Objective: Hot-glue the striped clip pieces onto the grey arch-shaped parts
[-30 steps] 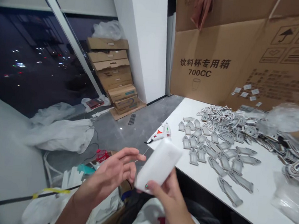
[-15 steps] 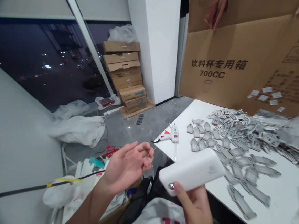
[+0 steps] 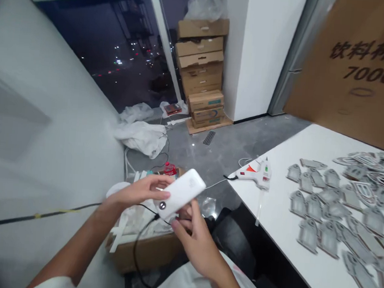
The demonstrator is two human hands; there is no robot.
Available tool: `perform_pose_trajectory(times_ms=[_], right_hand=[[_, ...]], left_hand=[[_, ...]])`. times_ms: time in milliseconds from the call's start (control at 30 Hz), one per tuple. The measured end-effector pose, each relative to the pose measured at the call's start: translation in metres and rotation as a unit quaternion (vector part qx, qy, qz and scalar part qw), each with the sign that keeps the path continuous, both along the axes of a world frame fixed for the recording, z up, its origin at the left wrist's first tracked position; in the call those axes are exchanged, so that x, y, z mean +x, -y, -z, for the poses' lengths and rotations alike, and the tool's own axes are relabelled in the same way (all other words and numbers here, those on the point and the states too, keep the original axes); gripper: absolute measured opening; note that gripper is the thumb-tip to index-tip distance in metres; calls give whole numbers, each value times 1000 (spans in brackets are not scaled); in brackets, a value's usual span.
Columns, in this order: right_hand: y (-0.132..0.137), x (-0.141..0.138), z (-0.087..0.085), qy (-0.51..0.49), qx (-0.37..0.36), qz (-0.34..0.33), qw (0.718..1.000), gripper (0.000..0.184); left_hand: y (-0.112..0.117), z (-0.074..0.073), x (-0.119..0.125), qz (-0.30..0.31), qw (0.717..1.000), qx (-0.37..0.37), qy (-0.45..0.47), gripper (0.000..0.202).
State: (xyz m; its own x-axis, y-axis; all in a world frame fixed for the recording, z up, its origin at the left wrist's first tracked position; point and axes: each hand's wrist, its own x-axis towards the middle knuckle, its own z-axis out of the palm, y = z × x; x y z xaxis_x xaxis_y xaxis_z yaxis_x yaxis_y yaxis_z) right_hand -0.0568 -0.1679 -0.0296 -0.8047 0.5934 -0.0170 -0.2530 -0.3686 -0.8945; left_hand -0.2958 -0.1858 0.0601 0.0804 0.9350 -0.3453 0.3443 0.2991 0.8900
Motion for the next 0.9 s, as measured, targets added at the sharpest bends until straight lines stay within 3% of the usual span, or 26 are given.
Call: perform_pose_trajectory(times_ms=[133,233,300,433,500,600,733,900], right_hand=[[-7,8,28,104,80,-46,990,59],[-13,19,56,183,140,-38,972,38],[-17,24,74,226,185,-24,956,36],[-20,27,101,258,248,-31,933,31],[-20,26,111,260,264,-34,928,27],[-20,23,121,255,265,-14,930,25],[-21,19,129,249,240,28,938,27],[-19,23,130,243,223,45,943,29]], left_hand=[[42,-6,-67,-58,996,-45,-49,50],[83,9,-106,-81,975,-119,-169,55],[110,33,-122,-95,957,-167,-215,58],[149,108,-132,-83,924,-265,-264,44],[160,145,-133,-63,905,-311,-283,33],[165,190,-134,-48,895,-328,-298,33],[155,229,-134,-57,909,-290,-294,37],[136,261,-128,-70,932,-235,-268,38]])
